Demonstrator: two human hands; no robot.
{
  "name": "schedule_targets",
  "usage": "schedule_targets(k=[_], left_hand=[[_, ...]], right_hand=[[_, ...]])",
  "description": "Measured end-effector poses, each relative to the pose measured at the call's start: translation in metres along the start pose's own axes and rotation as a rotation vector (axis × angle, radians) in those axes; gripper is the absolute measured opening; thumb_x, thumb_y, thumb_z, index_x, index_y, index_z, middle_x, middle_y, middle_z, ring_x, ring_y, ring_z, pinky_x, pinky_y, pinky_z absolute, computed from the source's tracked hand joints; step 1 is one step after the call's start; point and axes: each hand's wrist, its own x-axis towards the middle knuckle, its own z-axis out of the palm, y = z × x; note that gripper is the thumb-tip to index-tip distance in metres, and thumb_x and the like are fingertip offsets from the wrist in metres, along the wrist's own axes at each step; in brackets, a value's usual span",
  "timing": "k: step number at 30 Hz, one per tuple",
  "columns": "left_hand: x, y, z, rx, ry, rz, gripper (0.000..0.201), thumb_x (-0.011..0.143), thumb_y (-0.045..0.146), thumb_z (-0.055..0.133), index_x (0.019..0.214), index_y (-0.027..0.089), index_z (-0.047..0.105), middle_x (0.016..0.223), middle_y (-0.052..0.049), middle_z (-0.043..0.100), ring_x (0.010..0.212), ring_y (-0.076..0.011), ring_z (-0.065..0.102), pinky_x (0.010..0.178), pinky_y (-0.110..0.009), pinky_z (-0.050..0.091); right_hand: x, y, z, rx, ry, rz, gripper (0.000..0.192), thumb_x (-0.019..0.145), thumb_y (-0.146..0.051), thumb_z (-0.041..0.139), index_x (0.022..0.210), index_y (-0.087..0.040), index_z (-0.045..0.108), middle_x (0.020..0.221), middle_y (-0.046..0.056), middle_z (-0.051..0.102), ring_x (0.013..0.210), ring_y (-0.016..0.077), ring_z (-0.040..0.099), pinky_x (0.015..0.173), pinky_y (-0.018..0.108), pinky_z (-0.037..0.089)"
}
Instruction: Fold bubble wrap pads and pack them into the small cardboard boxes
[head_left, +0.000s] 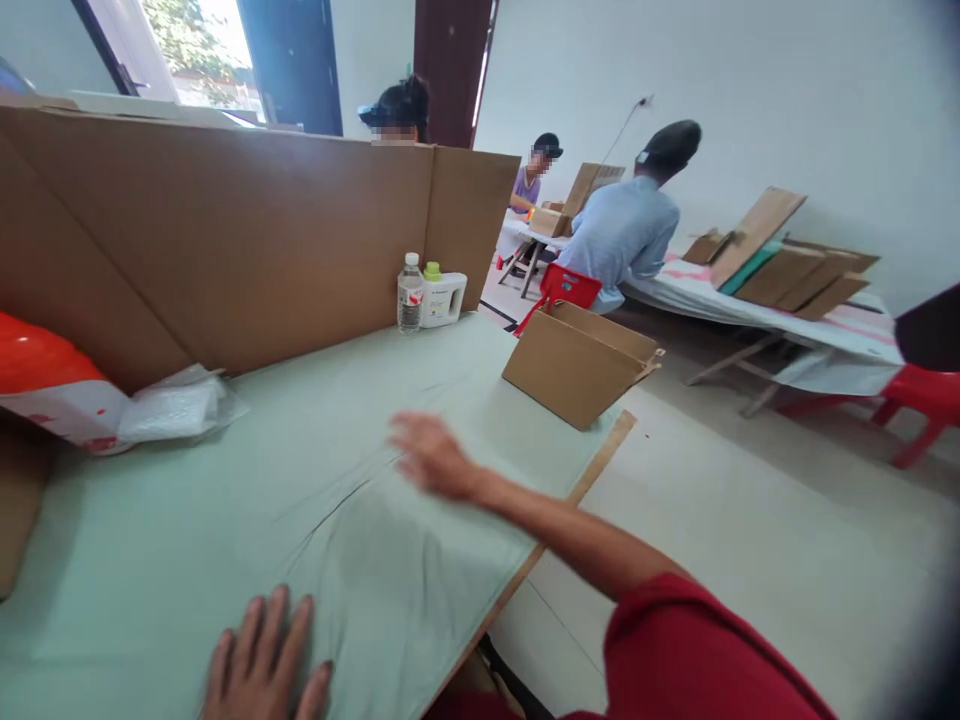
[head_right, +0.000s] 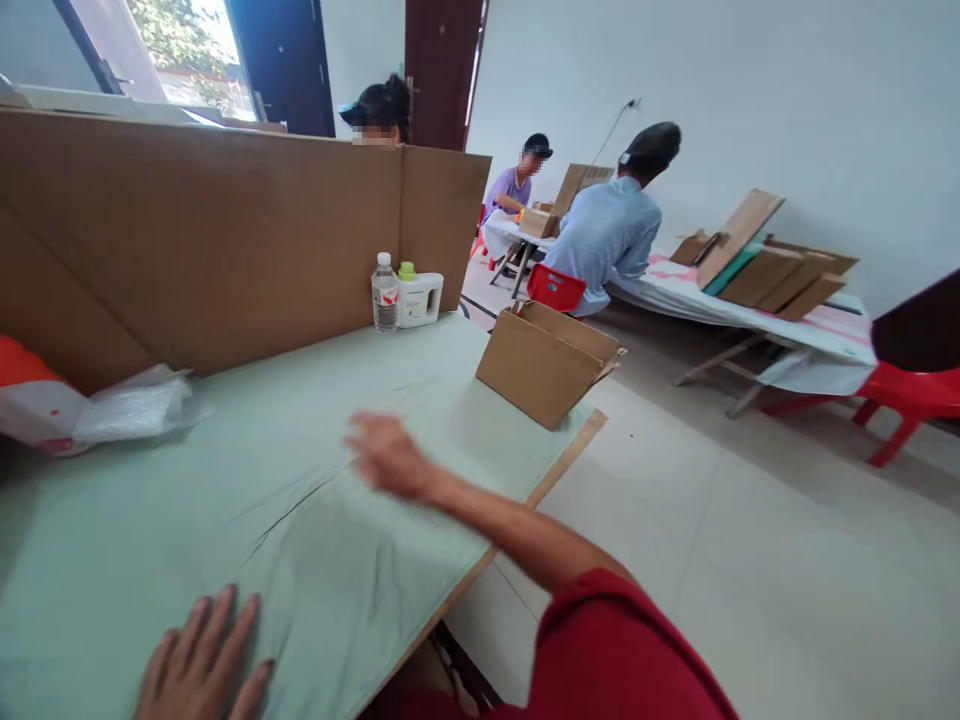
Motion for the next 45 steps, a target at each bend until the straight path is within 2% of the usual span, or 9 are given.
schedule_targets(k=[5,8,11,15,25,30,34,38,45], left_hand=[[0.031,0.074,-0.034,-0.088,0.107,0.343,0.06,0.084,0.032,0.063,0.142,0.021,0.057,0.151,-0.009,0.055,0.152,-0.0297,0.032,0.128,-0.045,0.011],[0.038,0.09,-0.046,-0.278,0.06,0.271,0.052,0.087,0.034,0.061,0.138,0.024,0.06,0.15,-0.007,0.057,0.15,-0.0279,0.037,0.126,-0.046,0.024],[0.035,0.092,-0.054,-0.532,-0.04,0.095,0.044,0.09,0.037,0.061,0.132,0.027,0.063,0.141,-0.008,0.065,0.141,-0.0288,0.051,0.118,-0.051,0.04],[0.033,0.079,-0.067,-0.769,-0.002,-0.189,0.036,0.093,0.033,0.056,0.127,0.025,0.067,0.131,-0.012,0.07,0.125,-0.0276,0.064,0.104,-0.046,0.054],[0.045,0.031,-0.096,-0.872,0.323,-0.728,0.076,0.087,0.042,0.069,0.154,0.03,0.035,0.157,-0.014,0.045,0.132,-0.0315,0.056,0.109,-0.053,0.048],[0.027,0.009,-0.093,-0.963,0.389,-0.902,0.084,0.081,0.046,0.074,0.153,0.026,0.034,0.151,-0.016,0.049,0.131,-0.0311,0.056,0.112,-0.051,0.045],[0.023,0.006,-0.083,-0.961,0.307,-0.936,0.071,0.079,0.044,0.073,0.141,0.02,0.049,0.138,-0.015,0.06,0.129,-0.0319,0.057,0.113,-0.051,0.043],[0.03,0.006,-0.076,-0.925,0.277,-0.949,0.062,0.076,0.045,0.073,0.129,0.017,0.058,0.124,-0.015,0.067,0.125,-0.0348,0.059,0.111,-0.053,0.044],[0.006,-0.033,-0.083,-0.933,0.485,-1.166,0.073,0.07,0.056,0.079,0.128,0.018,0.057,0.124,-0.015,0.067,0.121,-0.0341,0.062,0.108,-0.049,0.048]], right_hand=[[0.009,0.166,-0.087,-0.156,0.235,0.463,0.053,0.079,-0.005,0.07,0.129,0.006,0.057,0.142,0.045,0.044,0.133,0.0478,0.043,0.095,0.06,0.031],[0.003,0.235,-0.105,-0.369,-0.016,0.856,0.021,0.076,-0.019,0.082,0.092,-0.011,0.072,0.109,0.034,0.069,0.097,0.0351,0.064,0.074,0.048,0.035],[0.004,0.259,-0.105,-0.214,-0.249,0.874,0.029,0.073,-0.024,0.085,0.057,-0.022,0.061,0.072,0.015,0.069,0.054,0.0165,0.048,0.06,0.037,0.032],[0.014,0.204,-0.097,-0.191,-0.236,0.65,0.023,0.077,-0.026,0.082,0.062,-0.024,0.065,0.062,0.005,0.06,0.047,0.0128,0.037,0.058,0.035,0.029],[0.026,-0.047,-0.105,0.414,-0.137,-0.422,0.012,0.093,-0.029,0.063,0.09,-0.022,0.072,0.083,0.003,0.076,0.075,0.0192,0.069,0.067,0.028,0.047],[0.036,-0.025,-0.091,0.761,0.069,-0.05,0.021,0.094,-0.041,0.061,0.097,-0.024,0.074,0.097,0.004,0.077,0.089,0.0199,0.071,0.083,0.032,0.054],[0.021,-0.009,-0.01,1.026,-0.215,0.233,0.041,0.09,-0.059,0.058,0.1,-0.024,0.075,0.095,0.007,0.077,0.087,0.0248,0.072,0.076,0.036,0.059],[-0.006,-0.035,0.051,1.18,-0.25,0.28,0.06,0.084,-0.075,0.054,0.114,-0.026,0.073,0.113,0.01,0.075,0.11,0.0322,0.067,0.094,0.047,0.057],[0.013,-0.099,0.054,1.34,-0.502,0.144,0.062,0.09,-0.071,0.049,0.124,-0.023,0.069,0.117,0.01,0.073,0.108,0.0306,0.066,0.095,0.046,0.056]])
